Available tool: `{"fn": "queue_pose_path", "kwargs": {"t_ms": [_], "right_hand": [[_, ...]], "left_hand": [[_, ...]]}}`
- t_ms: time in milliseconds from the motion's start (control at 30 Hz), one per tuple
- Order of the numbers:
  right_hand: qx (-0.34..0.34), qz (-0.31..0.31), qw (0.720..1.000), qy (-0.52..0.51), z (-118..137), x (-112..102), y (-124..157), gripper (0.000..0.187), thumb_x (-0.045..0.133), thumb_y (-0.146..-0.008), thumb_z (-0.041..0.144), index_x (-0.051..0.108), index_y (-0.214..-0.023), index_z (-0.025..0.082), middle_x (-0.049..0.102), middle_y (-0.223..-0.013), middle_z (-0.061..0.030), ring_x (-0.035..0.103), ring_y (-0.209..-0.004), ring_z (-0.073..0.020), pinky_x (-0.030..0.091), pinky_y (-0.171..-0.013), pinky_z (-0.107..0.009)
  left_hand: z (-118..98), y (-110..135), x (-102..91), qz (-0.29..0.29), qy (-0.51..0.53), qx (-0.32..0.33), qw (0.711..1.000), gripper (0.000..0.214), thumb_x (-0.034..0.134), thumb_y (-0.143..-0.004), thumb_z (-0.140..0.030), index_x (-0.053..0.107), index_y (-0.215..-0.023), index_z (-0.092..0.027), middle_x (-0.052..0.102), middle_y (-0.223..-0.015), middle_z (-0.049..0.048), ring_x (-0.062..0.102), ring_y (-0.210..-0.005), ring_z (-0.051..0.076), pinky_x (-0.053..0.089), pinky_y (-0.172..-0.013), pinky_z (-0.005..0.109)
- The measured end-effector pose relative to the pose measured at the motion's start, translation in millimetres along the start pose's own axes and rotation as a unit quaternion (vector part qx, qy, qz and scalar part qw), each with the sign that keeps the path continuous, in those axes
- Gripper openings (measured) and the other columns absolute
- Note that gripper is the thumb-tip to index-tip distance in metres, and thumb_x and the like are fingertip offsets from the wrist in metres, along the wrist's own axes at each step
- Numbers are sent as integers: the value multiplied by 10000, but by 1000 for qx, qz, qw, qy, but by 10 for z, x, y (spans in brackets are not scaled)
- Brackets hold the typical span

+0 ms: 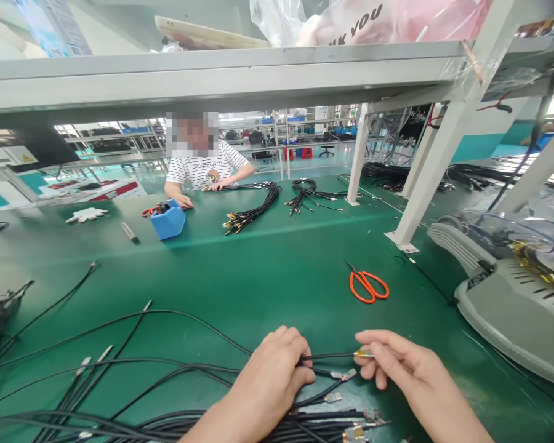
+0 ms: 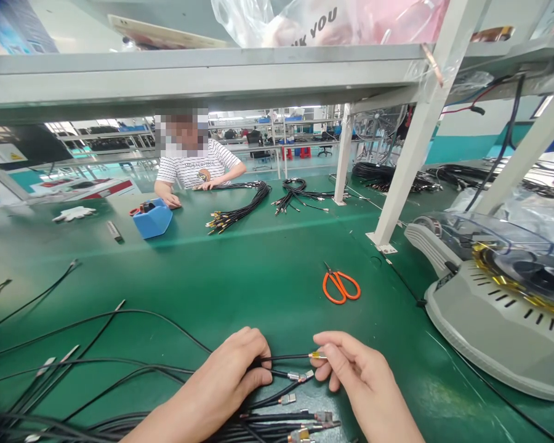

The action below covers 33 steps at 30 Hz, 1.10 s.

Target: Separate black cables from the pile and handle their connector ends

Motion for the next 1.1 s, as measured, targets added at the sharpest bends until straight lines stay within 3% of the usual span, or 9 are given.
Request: {"fn": "queue_pose_path", "kwargs": {"t_ms": [167, 267, 367, 500, 667, 800, 867, 967, 1100], "right_hand": [[3, 0, 1000, -27, 17, 23, -15, 381, 575, -841, 552, 675, -944, 199, 674, -703, -17, 584, -644, -149, 474, -609, -235], [-6, -21, 1000, -2, -3, -31, -31, 378, 513, -879, 541, 664, -1019, 224, 679, -757, -15, 590, -687, -156, 478, -644, -241], [-36, 13, 995, 92, 2, 10, -30, 303, 456, -926, 426, 658, -1078, 258, 697, -899, -30, 617, -831, -188, 478, -759, -281], [-105, 54, 953, 278, 92, 164, 15, 208, 524, -872, 228, 682, -1000, 276, 641, -1117, -46, 578, -1051, -251, 439, -911, -358], [-121, 60, 926, 352, 197, 297, 34, 219, 421, -929, 207, 583, -784, 237, 603, -894, -20, 568, -899, -220, 443, -760, -335], [-87, 59, 959, 262, 195, 266, 24, 221, 438, -934, 290, 522, -740, 225, 567, -753, 17, 545, -716, -172, 410, -663, -285], [-48, 64, 984, 158, 143, 246, 18, 203, 496, -908, 345, 556, -759, 222, 570, -710, 25, 553, -684, -159, 425, -653, -261], [-16, 54, 998, 32, 98, 221, 16, 184, 585, -855, 385, 604, -798, 212, 600, -702, 20, 580, -700, -157, 462, -676, -243], [-7, 34, 999, -27, 72, 190, 18, 170, 663, -804, 373, 624, -819, 207, 634, -720, 12, 595, -682, -151, 485, -677, -238]], "left_hand": [[25, -1, -23, -22, 4, 2, 1000, 115, 634, -850, -138, 552, -793, -195, 591, -822, -47, 502, -831, 154, 359, -744, 261], [57, -4, -28, -35, 10, -5, 999, 86, 617, -863, -166, 565, -809, -208, 597, -826, -45, 520, -821, 154, 358, -730, 256], [89, -5, -57, -54, 23, -18, 998, 66, 597, -871, -190, 570, -818, -216, 592, -824, -38, 528, -806, 157, 358, -705, 252], [81, -6, -107, -76, 38, -18, 996, 65, 569, -877, -189, 566, -818, -216, 586, -819, -35, 528, -785, 158, 357, -689, 250], [73, -13, -142, -76, 54, -30, 995, 82, 570, -880, -196, 569, -798, -208, 595, -790, -41, 535, -762, 154, 358, -672, 246], [86, -27, -167, -85, 53, -27, 995, 119, 536, -914, -217, 575, -802, -210, 602, -783, -32, 546, -752, 163, 387, -671, 260], [65, -17, -261, -146, 13, -5, 989, 97, 508, -925, -173, 596, -917, -214, 619, -959, 13, 547, -911, 198, 413, -785, 307], [-43, 47, -398, -242, -54, 50, 967, 296, 468, -918, -82, 549, -1165, -224, 493, -1283, 73, 418, -1173, 249, 350, -968, 405], [-163, 66, -342, -199, 30, 90, 975, 233, 429, -957, -116, 607, -1064, -221, 590, -1105, 42, 506, -1029, 193, 402, -901, 322]]}}
Point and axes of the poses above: each hand's wrist, its own y-axis away from the middle knuckle, its own x-axis out of the palm, z = x × y, the point moved 9 cm from there along -y, towards the middle knuckle
